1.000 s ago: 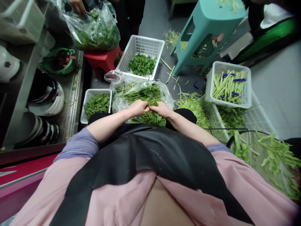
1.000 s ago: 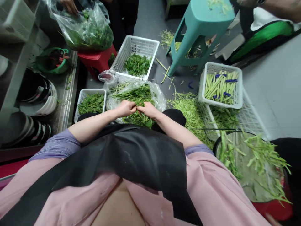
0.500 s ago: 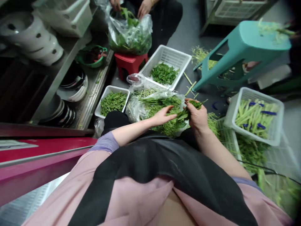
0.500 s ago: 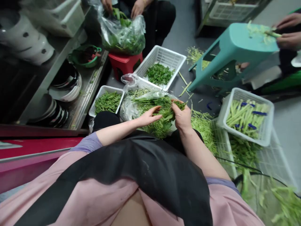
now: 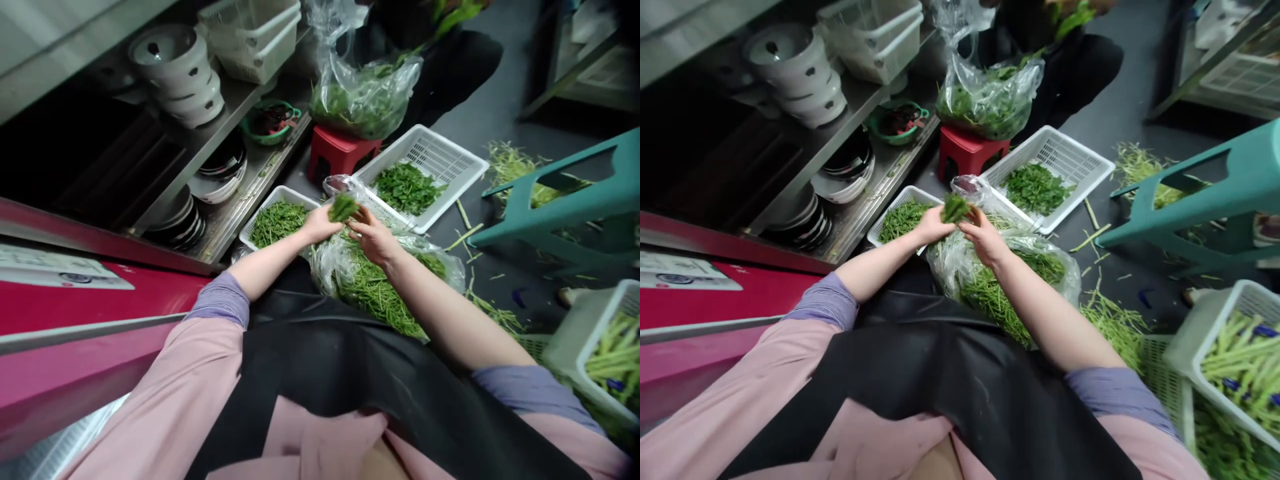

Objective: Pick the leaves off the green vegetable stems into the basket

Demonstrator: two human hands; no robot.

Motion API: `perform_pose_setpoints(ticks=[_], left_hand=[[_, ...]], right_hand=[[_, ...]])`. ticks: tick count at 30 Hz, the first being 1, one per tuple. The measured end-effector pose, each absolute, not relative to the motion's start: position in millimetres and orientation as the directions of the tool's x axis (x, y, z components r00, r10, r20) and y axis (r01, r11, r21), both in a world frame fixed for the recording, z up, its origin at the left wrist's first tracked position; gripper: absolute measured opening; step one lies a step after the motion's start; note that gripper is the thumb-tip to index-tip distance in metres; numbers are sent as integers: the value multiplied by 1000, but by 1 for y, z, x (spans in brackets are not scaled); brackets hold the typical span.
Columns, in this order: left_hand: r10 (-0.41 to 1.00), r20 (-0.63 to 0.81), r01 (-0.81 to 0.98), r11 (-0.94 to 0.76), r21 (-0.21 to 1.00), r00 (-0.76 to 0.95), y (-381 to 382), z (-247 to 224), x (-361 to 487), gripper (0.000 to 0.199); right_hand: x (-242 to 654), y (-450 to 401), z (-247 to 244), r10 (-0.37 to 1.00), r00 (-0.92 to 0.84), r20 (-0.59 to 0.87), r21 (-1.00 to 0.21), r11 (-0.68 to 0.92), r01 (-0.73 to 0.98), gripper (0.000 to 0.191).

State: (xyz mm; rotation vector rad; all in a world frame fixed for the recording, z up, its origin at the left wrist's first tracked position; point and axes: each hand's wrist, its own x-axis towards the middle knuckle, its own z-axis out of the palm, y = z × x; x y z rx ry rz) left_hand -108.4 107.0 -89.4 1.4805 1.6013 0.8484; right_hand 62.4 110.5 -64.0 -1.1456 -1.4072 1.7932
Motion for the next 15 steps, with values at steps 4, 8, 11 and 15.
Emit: perform_pose_setpoints(ticks=[4,8,11,15], left_hand=[[878,-285,666,478,573,-384,137,-132,-214,42],[658,-426,561,752,345,-621,131,-191,-294,45],[534,-484,465,845,265,-693,110,-230,-317,47],[554,-561,500,824,267,-615,92,-264,-315,45]], right_hand=[[71,107,-88,796,-446,-410,-912,-345,222,66],[112,77,-122,769,-339,-542,-824,-408,392,46],[151,56,-148,766,-224,-603,-748,-445,492,44],[187,40,-170,778,-91,-622,-677,-476,561,43]])
